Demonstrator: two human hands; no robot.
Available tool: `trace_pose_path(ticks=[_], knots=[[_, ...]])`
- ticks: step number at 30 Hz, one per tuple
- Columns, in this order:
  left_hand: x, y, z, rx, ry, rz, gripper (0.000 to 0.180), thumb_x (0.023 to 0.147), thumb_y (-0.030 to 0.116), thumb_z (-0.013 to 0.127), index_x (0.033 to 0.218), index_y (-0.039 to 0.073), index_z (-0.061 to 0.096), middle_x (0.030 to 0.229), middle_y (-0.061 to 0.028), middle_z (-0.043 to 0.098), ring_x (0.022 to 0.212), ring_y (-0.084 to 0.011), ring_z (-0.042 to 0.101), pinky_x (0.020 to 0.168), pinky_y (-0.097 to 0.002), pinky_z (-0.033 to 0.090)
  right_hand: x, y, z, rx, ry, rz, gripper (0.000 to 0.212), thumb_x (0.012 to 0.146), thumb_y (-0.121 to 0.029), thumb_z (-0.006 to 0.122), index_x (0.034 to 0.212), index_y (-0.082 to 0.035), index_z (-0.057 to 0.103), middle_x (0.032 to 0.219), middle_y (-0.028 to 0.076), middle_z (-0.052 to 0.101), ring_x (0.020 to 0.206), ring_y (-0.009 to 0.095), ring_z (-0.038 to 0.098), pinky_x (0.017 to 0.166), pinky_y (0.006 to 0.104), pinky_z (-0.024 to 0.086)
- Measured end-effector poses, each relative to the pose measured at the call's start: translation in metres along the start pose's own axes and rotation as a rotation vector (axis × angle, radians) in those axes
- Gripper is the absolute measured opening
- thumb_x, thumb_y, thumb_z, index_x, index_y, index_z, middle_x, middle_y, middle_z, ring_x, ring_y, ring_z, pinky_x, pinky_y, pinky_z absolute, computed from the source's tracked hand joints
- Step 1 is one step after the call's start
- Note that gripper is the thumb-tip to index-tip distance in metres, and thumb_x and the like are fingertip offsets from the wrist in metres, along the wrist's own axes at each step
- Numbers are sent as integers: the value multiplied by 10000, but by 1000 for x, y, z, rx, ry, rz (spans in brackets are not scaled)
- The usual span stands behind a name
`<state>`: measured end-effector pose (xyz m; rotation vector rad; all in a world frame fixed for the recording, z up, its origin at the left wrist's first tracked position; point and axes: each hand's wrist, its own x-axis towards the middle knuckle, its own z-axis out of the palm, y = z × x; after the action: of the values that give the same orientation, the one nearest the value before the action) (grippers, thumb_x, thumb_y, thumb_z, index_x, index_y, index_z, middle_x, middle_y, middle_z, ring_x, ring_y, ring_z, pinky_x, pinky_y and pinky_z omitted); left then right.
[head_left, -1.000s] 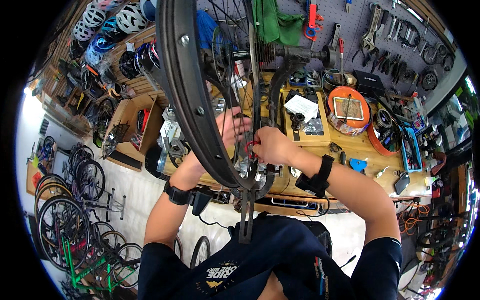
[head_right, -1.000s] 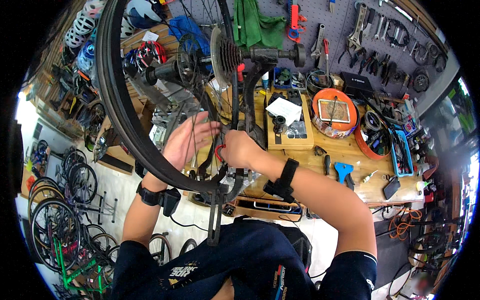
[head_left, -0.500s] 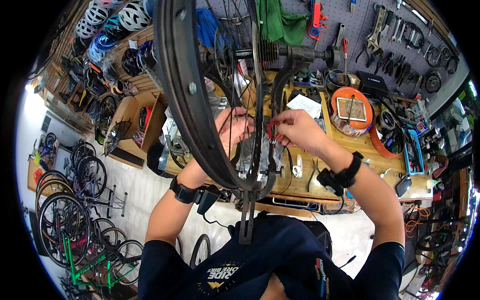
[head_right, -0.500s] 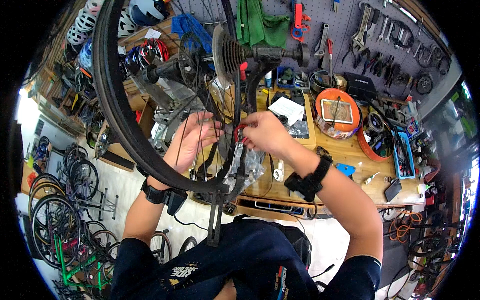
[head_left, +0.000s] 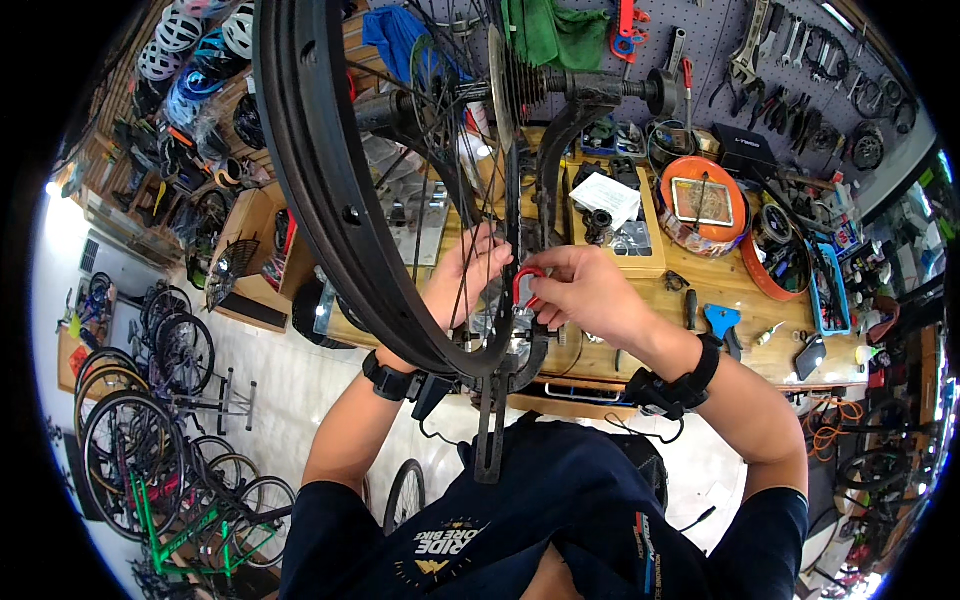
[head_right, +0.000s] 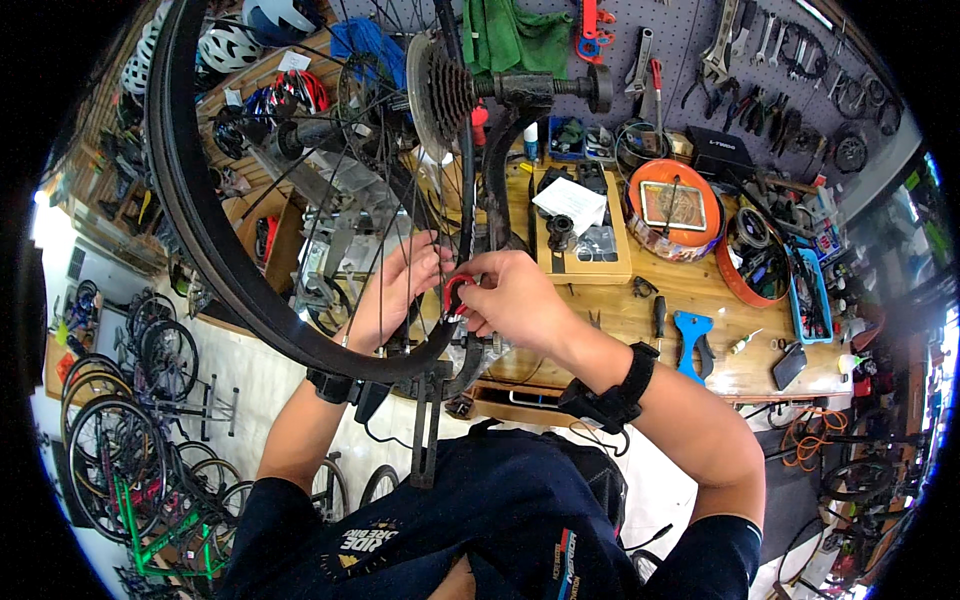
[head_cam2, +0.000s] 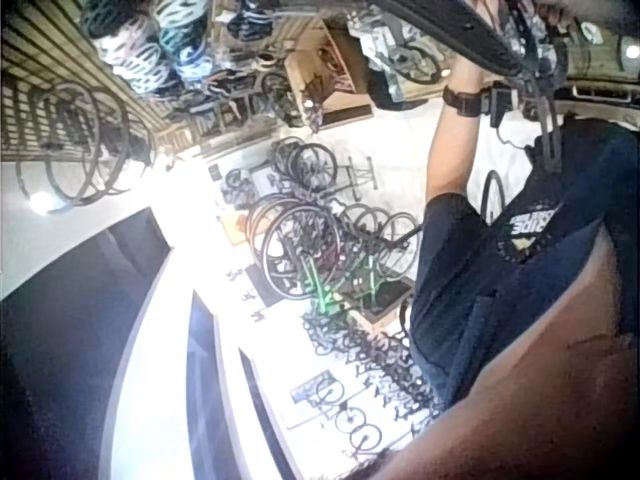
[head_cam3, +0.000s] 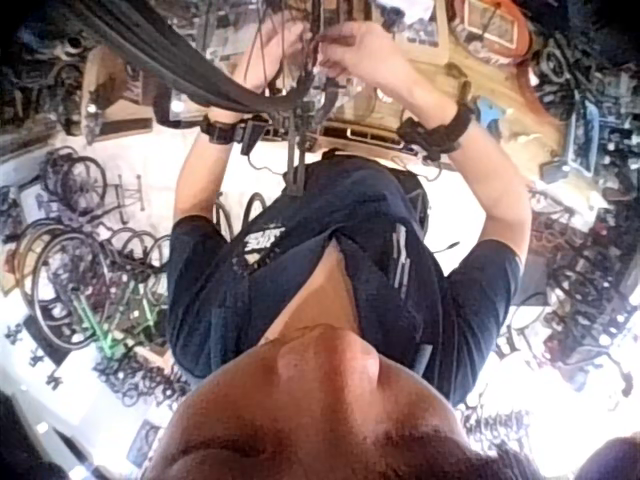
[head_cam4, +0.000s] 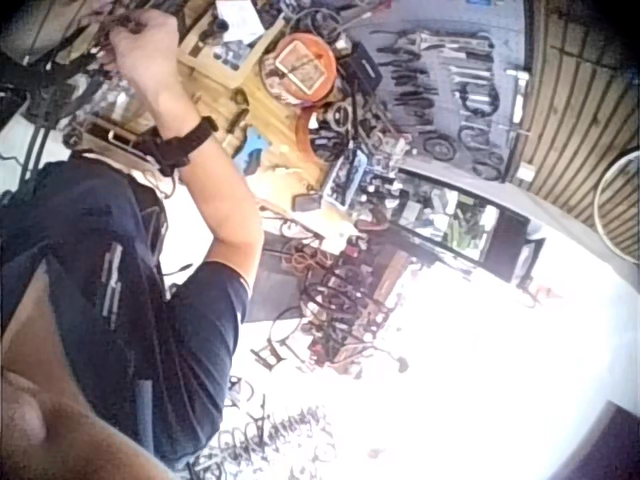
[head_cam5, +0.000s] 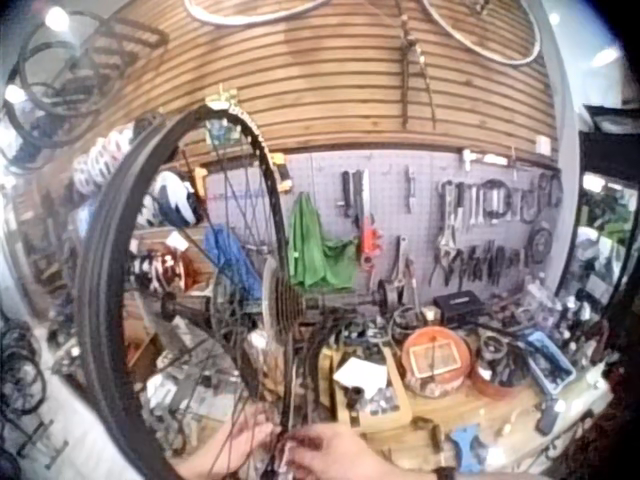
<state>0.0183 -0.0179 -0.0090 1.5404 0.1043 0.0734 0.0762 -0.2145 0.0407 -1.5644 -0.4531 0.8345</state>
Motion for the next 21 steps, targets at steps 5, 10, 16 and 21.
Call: trace_pose_path(ticks=[5,10,16,21], knots=[[5,-9,-4,53,18,7,516,961,220,582,1378,1,369,1195,-75,571,1101,-147,555,970,-285,438,-11,-16,14,82,-74,66,295,909,-98,617,1155,60,586,811,82,664,649,117,640,590,240,546],[3,-8,-3,-18,4,-7,502,958,179,582,1371,-7,366,1196,-81,547,1099,-150,542,968,-283,444,-25,-28,23,148,-79,13,286,913,-121,628,1122,72,599,810,85,664,647,111,636,581,232,537],[-1,-4,-1,20,13,-2,547,960,207,582,1389,-27,338,1218,-101,535,1111,-174,539,982,-308,443,-20,-19,25,133,-164,-31,259,917,-153,635,1046,71,619,764,80,655,604,108,616,527,236,508],[-5,7,5,-82,29,-68,559,960,213,582,1398,-22,326,1251,-113,510,1134,-180,526,978,-302,444,-15,-24,31,137,-187,-33,269,911,-195,659,910,60,575,716,75,638,550,94,581,490,231,473]])
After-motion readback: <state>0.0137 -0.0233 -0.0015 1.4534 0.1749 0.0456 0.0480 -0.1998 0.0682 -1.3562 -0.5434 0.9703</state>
